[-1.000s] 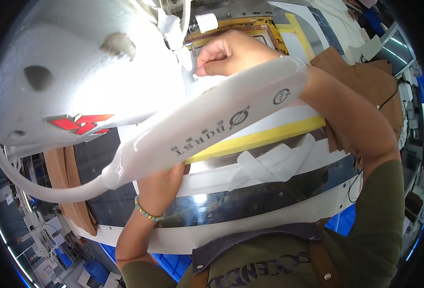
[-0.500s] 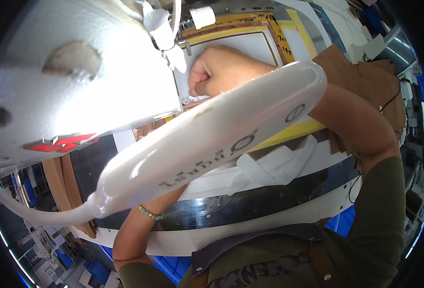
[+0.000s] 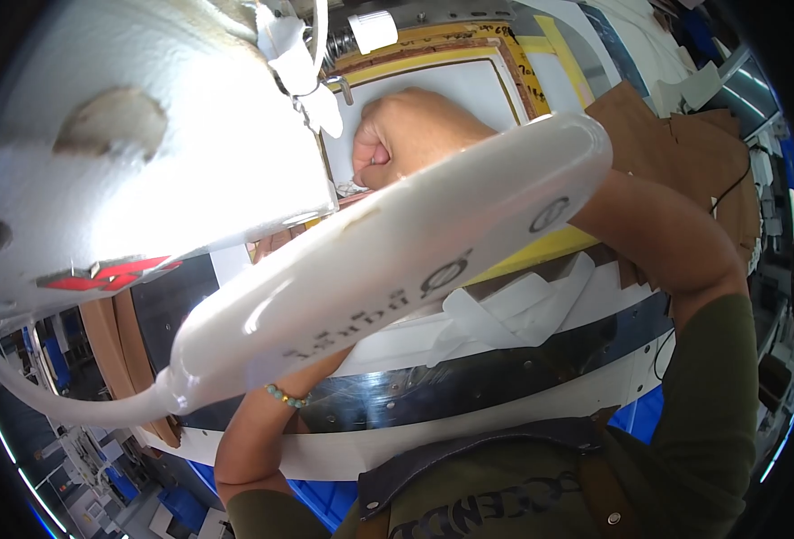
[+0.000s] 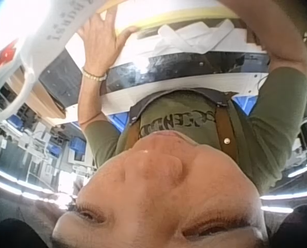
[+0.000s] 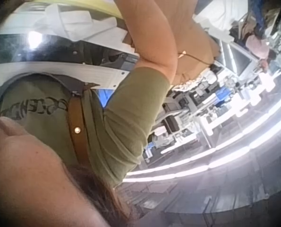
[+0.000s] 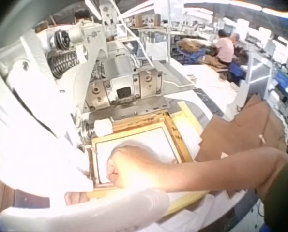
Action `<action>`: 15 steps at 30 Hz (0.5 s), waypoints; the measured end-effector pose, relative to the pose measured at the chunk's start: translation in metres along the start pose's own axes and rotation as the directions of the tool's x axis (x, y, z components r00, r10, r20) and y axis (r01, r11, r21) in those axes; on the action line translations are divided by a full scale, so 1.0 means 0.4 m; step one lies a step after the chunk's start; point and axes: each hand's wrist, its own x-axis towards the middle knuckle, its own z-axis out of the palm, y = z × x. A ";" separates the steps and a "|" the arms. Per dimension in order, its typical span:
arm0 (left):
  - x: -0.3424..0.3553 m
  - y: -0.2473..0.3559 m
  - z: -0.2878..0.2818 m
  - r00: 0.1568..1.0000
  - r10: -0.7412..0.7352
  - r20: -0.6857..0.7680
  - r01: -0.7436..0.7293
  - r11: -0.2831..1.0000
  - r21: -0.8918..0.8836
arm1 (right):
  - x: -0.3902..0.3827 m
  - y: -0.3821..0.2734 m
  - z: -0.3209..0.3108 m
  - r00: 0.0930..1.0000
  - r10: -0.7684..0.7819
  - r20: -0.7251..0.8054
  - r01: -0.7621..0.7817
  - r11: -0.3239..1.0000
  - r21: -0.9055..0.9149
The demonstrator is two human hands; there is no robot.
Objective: The recorder is using an industrial sewing machine to sew labels onto brown leather or fabric pieces.
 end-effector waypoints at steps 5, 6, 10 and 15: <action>-0.008 -0.011 0.023 0.997 0.009 -0.071 -0.004 0.998 0.062 | 0.007 -0.019 -0.017 1.000 0.005 0.029 -0.004 0.999 -0.043; -0.011 -0.012 0.024 0.998 0.009 -0.068 -0.005 0.998 0.063 | 0.006 -0.020 -0.019 0.999 0.015 0.038 -0.014 0.999 -0.029; -0.006 -0.010 0.025 0.999 -0.043 -0.015 0.043 0.999 0.024 | 0.008 0.001 -0.015 0.998 0.009 0.055 -0.010 1.000 0.016; 0.004 -0.003 0.016 0.999 -0.007 -0.043 0.008 0.999 0.032 | 0.012 0.007 -0.009 0.998 0.019 0.067 -0.020 1.000 0.003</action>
